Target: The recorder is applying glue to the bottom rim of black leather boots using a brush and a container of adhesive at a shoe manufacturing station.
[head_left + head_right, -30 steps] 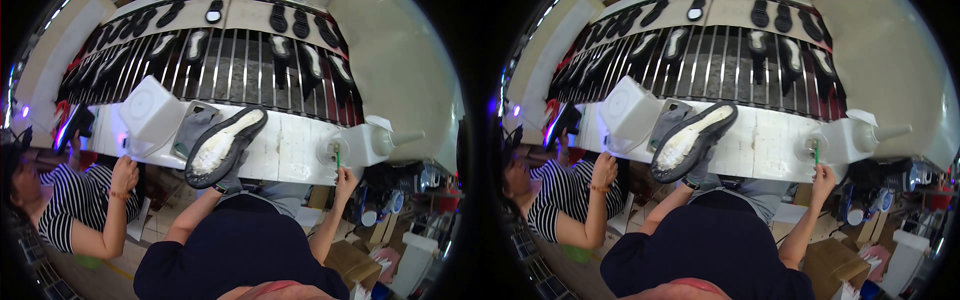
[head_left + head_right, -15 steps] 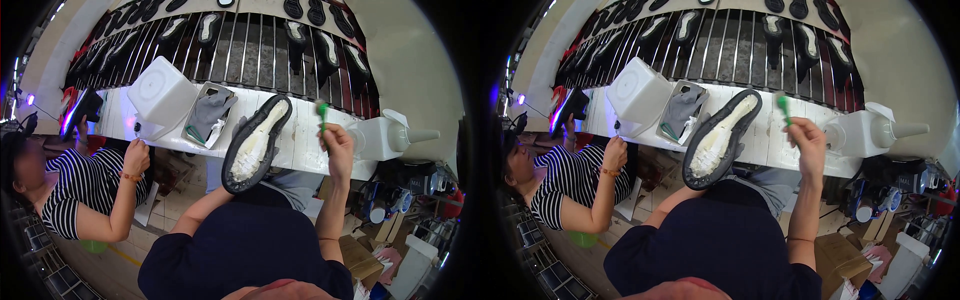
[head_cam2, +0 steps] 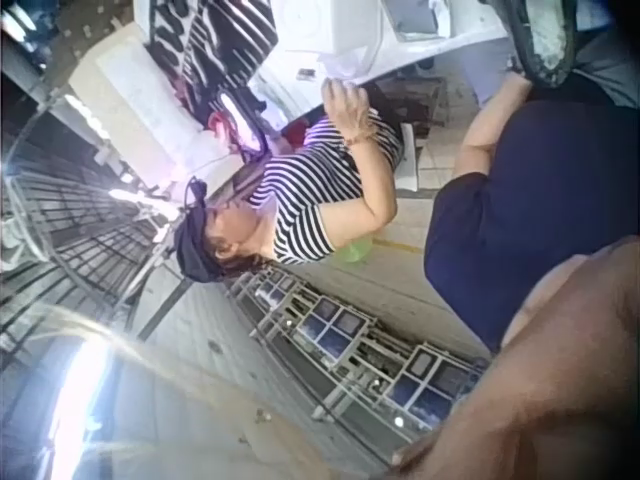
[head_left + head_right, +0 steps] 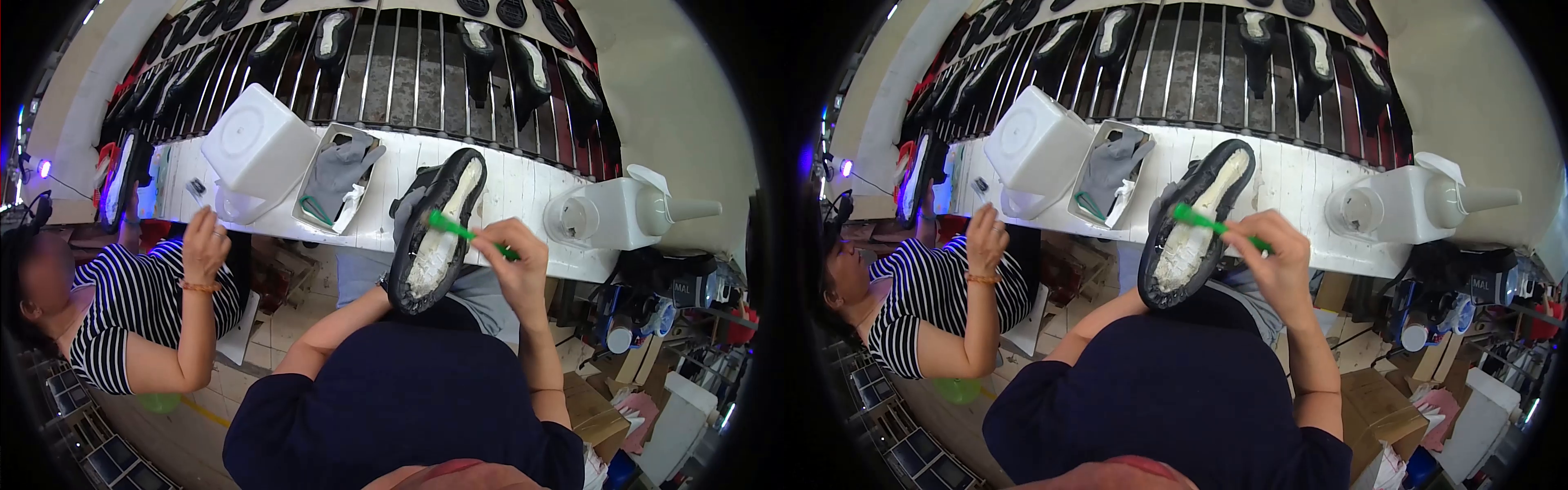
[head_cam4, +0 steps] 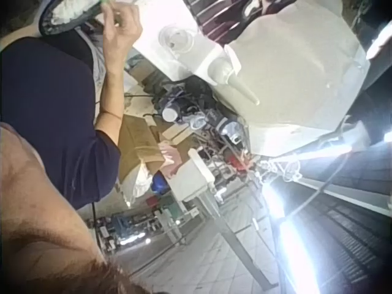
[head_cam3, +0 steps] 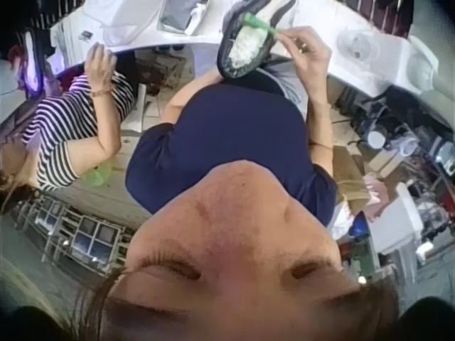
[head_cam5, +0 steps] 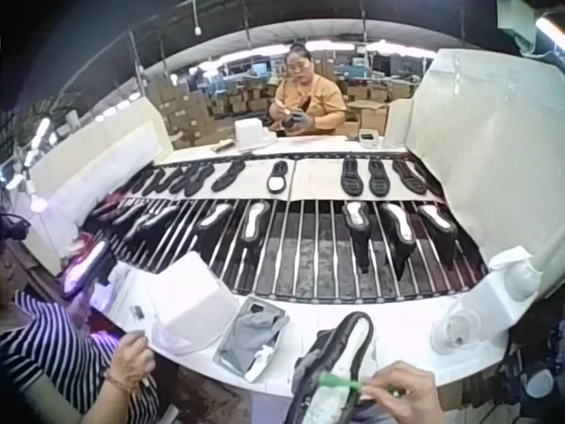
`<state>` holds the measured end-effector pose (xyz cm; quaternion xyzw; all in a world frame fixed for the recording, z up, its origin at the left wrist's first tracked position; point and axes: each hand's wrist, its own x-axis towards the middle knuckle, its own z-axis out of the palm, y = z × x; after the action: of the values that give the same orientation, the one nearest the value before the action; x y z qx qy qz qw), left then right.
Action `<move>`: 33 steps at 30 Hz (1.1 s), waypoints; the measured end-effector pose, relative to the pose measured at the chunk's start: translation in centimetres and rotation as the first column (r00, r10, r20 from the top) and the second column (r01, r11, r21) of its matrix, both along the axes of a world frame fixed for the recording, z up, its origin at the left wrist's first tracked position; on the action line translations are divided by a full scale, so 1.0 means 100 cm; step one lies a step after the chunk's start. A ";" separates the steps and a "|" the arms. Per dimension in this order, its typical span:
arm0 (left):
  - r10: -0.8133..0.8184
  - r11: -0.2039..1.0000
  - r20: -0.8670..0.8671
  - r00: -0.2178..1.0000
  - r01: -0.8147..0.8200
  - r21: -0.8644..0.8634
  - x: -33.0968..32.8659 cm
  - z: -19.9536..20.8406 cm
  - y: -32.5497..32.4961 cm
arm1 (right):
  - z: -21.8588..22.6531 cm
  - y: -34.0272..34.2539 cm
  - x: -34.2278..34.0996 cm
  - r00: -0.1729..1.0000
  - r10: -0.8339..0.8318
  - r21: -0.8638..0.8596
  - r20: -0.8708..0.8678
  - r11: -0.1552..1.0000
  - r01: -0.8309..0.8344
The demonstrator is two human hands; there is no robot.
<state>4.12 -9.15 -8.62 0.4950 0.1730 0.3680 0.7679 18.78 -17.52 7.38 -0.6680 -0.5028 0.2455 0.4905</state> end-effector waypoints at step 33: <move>0.334 0.890 -0.336 0.880 -0.178 0.419 0.020 -0.082 -0.008 | -0.053 0.004 0.060 0.983 -0.184 -0.167 0.012 0.969 0.184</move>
<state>6.07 -9.92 -16.81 0.6693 0.3173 0.3855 0.5502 24.80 -17.14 2.07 -0.7502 -0.4154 0.2416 0.4541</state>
